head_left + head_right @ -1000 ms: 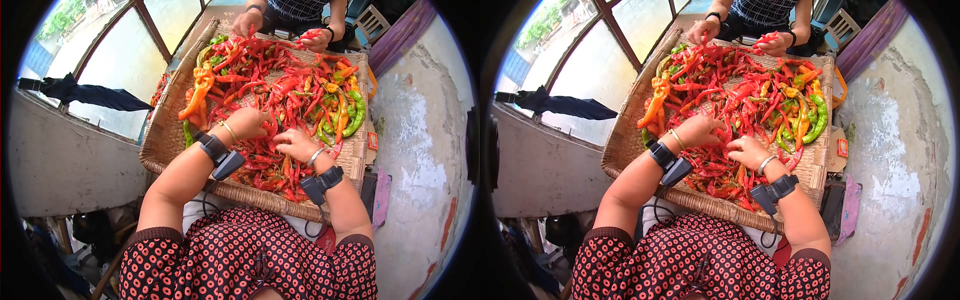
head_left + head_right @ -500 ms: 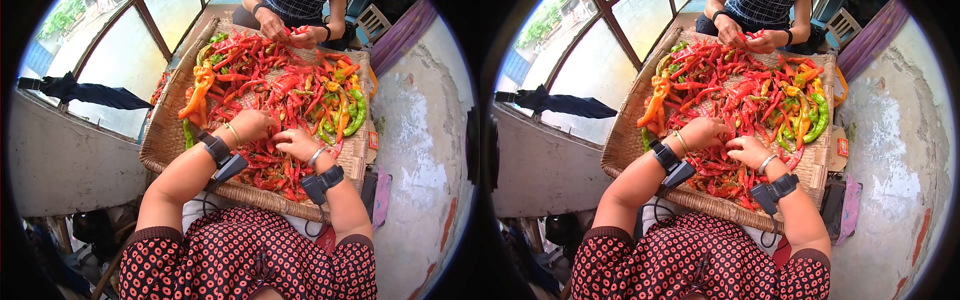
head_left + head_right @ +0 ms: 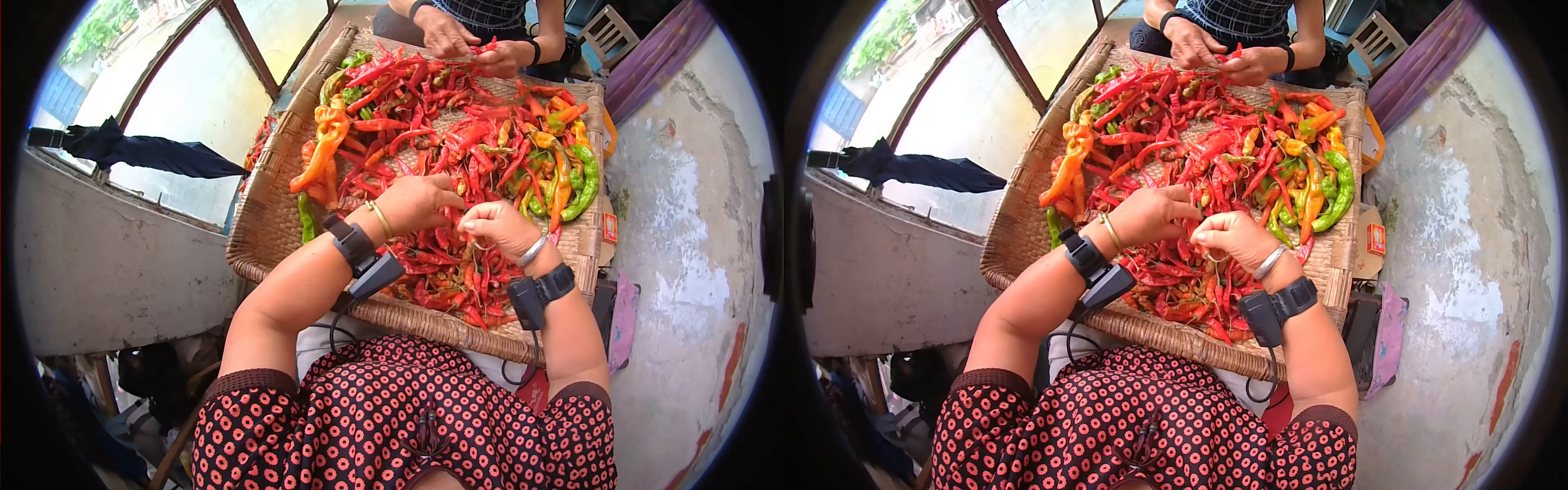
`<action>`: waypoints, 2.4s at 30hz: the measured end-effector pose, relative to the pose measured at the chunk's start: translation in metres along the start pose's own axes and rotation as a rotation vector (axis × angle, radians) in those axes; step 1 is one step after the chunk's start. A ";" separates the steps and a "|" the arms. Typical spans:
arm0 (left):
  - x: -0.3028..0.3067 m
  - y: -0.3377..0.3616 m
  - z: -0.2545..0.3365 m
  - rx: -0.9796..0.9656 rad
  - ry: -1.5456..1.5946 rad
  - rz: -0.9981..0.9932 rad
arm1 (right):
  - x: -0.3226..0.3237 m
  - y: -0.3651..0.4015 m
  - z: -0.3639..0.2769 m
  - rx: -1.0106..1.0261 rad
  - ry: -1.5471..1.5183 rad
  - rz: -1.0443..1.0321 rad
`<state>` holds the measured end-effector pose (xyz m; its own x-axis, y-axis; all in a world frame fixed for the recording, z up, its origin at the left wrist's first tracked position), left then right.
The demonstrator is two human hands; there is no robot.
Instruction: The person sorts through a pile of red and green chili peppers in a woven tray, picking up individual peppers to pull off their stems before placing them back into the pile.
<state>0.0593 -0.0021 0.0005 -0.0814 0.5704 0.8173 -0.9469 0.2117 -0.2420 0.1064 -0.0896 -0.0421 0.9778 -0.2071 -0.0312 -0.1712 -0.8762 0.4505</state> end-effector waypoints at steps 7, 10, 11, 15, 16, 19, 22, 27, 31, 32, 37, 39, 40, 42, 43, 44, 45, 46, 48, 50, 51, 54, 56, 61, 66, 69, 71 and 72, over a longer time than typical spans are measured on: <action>0.013 0.001 -0.007 0.060 0.398 0.066 | 0.030 0.011 -0.009 0.111 -0.554 0.097; 0.034 0.013 -0.045 0.361 0.843 0.332 | 0.049 0.005 0.005 0.036 -0.304 0.303; 0.047 0.017 -0.056 0.408 0.861 0.513 | 0.046 0.002 0.004 0.029 -0.066 0.338; 0.053 0.027 -0.083 0.408 0.416 0.578 | 0.015 -0.006 -0.009 0.196 0.947 0.449; 0.048 0.024 -0.077 0.346 0.134 0.474 | 0.008 -0.006 -0.010 0.197 0.947 0.449; 0.017 0.016 -0.056 0.314 -0.083 0.129 | -0.003 -0.008 0.001 0.077 1.351 0.478; 0.000 0.008 -0.039 0.193 -0.027 0.059 | -0.003 -0.009 0.002 0.111 1.339 0.460; -0.013 0.004 -0.027 0.152 0.315 0.040 | 0.002 0.003 -0.022 0.211 1.035 0.391; -0.011 -0.002 -0.013 0.068 0.661 0.137 | 0.000 0.013 -0.036 0.365 0.752 0.278; -0.010 -0.002 -0.013 0.070 0.664 0.136 | 0.001 0.015 -0.037 0.363 0.750 0.277; 0.023 0.006 -0.054 0.286 0.826 0.393 | 0.044 0.015 -0.022 0.143 0.180 0.446; 0.050 0.017 -0.073 0.358 0.879 0.767 | 0.056 0.010 -0.010 0.152 0.214 0.507; 0.062 0.027 -0.079 0.405 0.929 1.000 | 0.053 0.009 -0.016 0.228 0.517 0.537; 0.063 0.040 -0.092 0.535 0.842 0.984 | 0.043 0.003 -0.016 0.306 0.819 0.557; 0.052 0.035 -0.099 0.506 0.750 0.819 | 0.036 -0.002 -0.012 0.309 0.929 0.562; 0.038 0.029 -0.104 0.475 0.659 0.654 | 0.028 -0.005 -0.011 0.310 1.040 0.566; 0.035 0.023 -0.092 0.404 0.417 0.537 | 0.023 -0.007 -0.010 0.268 1.118 0.601; 0.021 0.020 -0.086 0.418 0.342 0.437 | 0.019 -0.008 -0.009 0.268 1.119 0.602; 0.008 0.010 -0.063 0.248 0.168 0.259 | 0.017 -0.011 -0.004 0.232 1.223 0.633; -0.002 0.008 -0.054 0.275 0.197 0.178 | 0.020 -0.012 -0.001 0.271 1.237 0.648; -0.009 0.007 -0.052 0.304 0.225 0.097 | 0.024 -0.013 0.001 0.242 1.202 0.634; -0.010 0.006 -0.044 0.180 0.185 0.096 | 0.027 -0.012 0.000 0.218 1.068 0.542; -0.006 0.005 -0.037 0.103 0.136 0.118 | 0.024 -0.010 -0.005 0.223 0.969 0.462; 0.005 0.000 -0.015 -0.106 0.136 0.160 | 0.019 -0.006 -0.004 0.062 0.309 0.186; 0.026 0.007 -0.049 0.177 0.183 0.103 | 0.042 0.003 -0.008 0.038 -0.052 0.371; 0.071 0.027 -0.070 0.316 -0.046 0.556 | 0.039 -0.002 -0.001 0.075 0.204 0.361; 0.080 0.032 -0.062 0.352 -0.217 0.561 | 0.023 0.001 -0.011 0.191 0.674 0.318; 0.078 0.031 -0.060 0.351 -0.266 0.490 | 0.019 0.003 -0.014 0.191 0.673 0.318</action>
<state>0.0419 0.0967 0.0249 -0.5604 0.3102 0.7679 -0.8222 -0.3198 -0.4708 0.1261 -0.0902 -0.0291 0.7300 -0.2058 0.6517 -0.4145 -0.8915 0.1829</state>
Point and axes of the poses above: each hand's wrist, its own y-axis away from the middle knuckle, its own x-axis out of the back of the hand, z = x × y, the point moved 8 cm from there along -y, towards the middle knuckle, and after that the axes turned 6 degrees about -x, right-handed, at the moved point
